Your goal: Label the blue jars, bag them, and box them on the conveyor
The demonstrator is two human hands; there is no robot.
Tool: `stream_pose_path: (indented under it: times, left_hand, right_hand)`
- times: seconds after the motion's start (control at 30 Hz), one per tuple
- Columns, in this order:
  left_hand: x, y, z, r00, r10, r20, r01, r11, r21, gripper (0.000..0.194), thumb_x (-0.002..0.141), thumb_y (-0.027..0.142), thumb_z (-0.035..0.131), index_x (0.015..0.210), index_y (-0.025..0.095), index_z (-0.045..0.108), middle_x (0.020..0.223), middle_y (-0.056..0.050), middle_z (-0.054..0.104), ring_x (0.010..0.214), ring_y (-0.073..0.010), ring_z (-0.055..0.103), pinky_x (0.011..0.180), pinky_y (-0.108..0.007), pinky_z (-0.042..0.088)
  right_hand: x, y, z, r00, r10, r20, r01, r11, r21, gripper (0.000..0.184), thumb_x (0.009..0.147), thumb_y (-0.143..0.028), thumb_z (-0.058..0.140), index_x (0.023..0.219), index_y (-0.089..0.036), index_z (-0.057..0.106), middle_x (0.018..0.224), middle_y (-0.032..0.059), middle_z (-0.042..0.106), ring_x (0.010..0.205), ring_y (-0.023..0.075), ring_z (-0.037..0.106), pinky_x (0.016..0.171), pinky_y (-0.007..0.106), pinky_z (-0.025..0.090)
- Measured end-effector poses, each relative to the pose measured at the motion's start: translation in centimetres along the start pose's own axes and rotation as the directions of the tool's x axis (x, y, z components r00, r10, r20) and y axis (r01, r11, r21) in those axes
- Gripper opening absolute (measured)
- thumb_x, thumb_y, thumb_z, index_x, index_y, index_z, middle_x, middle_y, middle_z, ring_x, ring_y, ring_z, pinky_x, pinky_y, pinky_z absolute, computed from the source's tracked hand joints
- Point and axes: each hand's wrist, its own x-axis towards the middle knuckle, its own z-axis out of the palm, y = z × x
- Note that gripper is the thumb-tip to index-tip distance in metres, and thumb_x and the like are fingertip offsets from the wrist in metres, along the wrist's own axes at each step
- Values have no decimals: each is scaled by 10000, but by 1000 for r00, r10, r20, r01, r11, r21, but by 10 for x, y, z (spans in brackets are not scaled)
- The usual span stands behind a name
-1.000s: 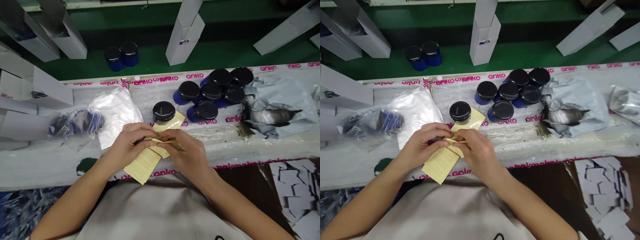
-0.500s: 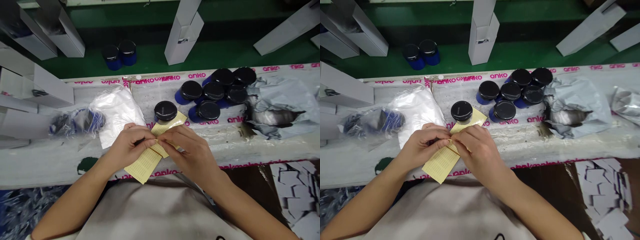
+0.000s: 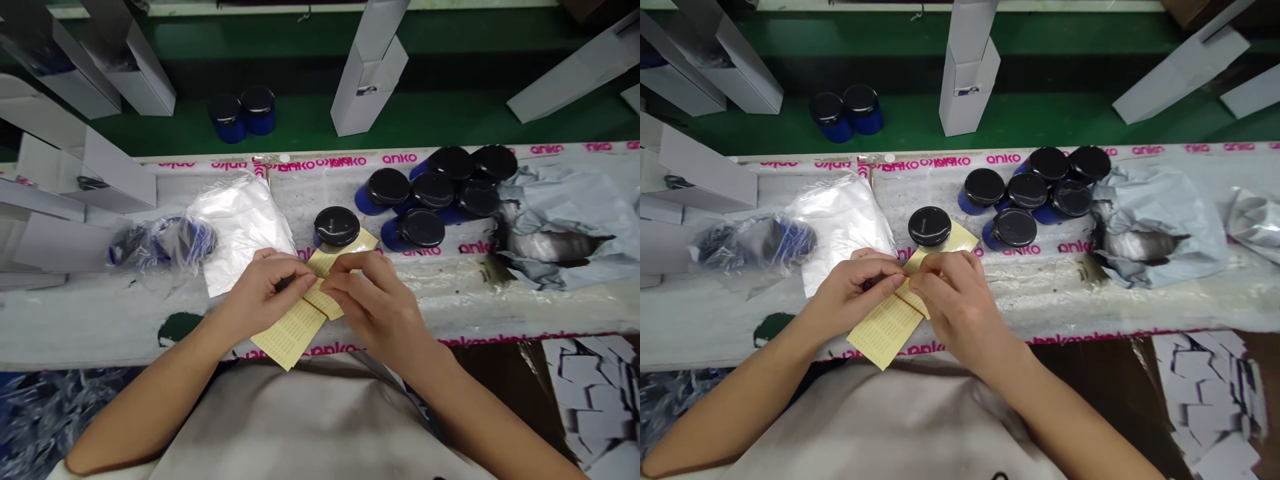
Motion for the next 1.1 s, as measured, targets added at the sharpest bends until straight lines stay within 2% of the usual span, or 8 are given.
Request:
stream_pose_path:
  times: [0.13, 0.27, 0.47, 0.63, 0.73, 0.9, 1.0, 1.1]
  left_hand:
    - [0, 0, 3, 1000, -20, -16, 20, 1000, 7, 225, 988, 275, 569, 815, 228, 706, 851, 9, 759, 797, -167, 658, 878, -359, 440]
    - [1, 0, 4, 999, -42, -10, 42, 999, -3, 205, 992, 274, 560, 836, 228, 685, 856, 21, 759, 786, -161, 650, 907, -367, 428]
    - [0, -1, 1, 999, -39, 36, 38, 999, 12, 205, 1013, 295, 536, 891, 235, 689, 918, 18, 765, 844, -169, 655, 936, -374, 410]
    - [-1, 0, -5, 994, -31, 106, 30, 1000, 7, 129, 976, 275, 572, 990, 248, 698, 962, 17, 766, 875, -180, 649, 950, -382, 406]
    - [-2, -1, -4, 995, -39, 92, 37, 999, 20, 110, 923, 234, 617, 998, 251, 696, 976, 19, 765, 914, -191, 648, 968, -388, 406]
    - [-1, -4, 4, 998, -59, 36, 58, 998, 30, 110, 962, 236, 578, 928, 240, 682, 934, 21, 759, 896, -180, 655, 988, -401, 409]
    - [0, -4, 4, 998, -47, 39, 46, 999, 22, 108, 959, 225, 580, 930, 235, 684, 917, 17, 761, 866, -180, 666, 982, -416, 423]
    - [-1, -2, 0, 999, -30, 39, 30, 999, 15, 109, 950, 238, 608, 995, 250, 708, 951, 3, 779, 892, -198, 685, 973, -423, 450]
  right_hand:
    - [-4, 6, 3, 995, 103, -3, -101, 976, 193, 165, 960, -67, 596, 942, -207, 681, 1004, 64, 627, 936, 190, 648, 767, 328, 528]
    - [-5, 7, 4, 982, 187, -3, -176, 927, 331, 184, 938, -67, 632, 921, -240, 693, 1000, 32, 618, 941, 168, 644, 780, 301, 528]
    - [2, 2, 1, 914, 400, 72, -391, 816, 425, 108, 921, -161, 698, 873, -258, 697, 935, 7, 620, 911, 164, 639, 792, 300, 529]
    - [2, 3, 2, 898, 432, 79, -415, 776, 475, 89, 929, -191, 691, 875, -261, 705, 929, 13, 627, 927, 176, 628, 813, 325, 518]
    - [0, 2, 3, 888, 452, 87, -427, 738, 522, 77, 923, -205, 706, 879, -267, 718, 943, 14, 627, 947, 176, 623, 836, 331, 511]
    - [-1, -1, 0, 864, 493, 100, -415, 584, 698, 50, 894, -234, 750, 862, -272, 744, 1030, 24, 679, 1019, 191, 645, 913, 356, 519]
    - [2, 0, -6, 815, 571, 98, -426, 476, 769, 37, 865, -274, 790, 852, -279, 755, 928, 10, 719, 919, 185, 659, 840, 341, 534]
    - [8, 2, -15, 721, 674, 160, -503, 350, 790, 121, 821, -365, 832, 826, -271, 757, 774, 0, 692, 755, 171, 620, 689, 314, 519]
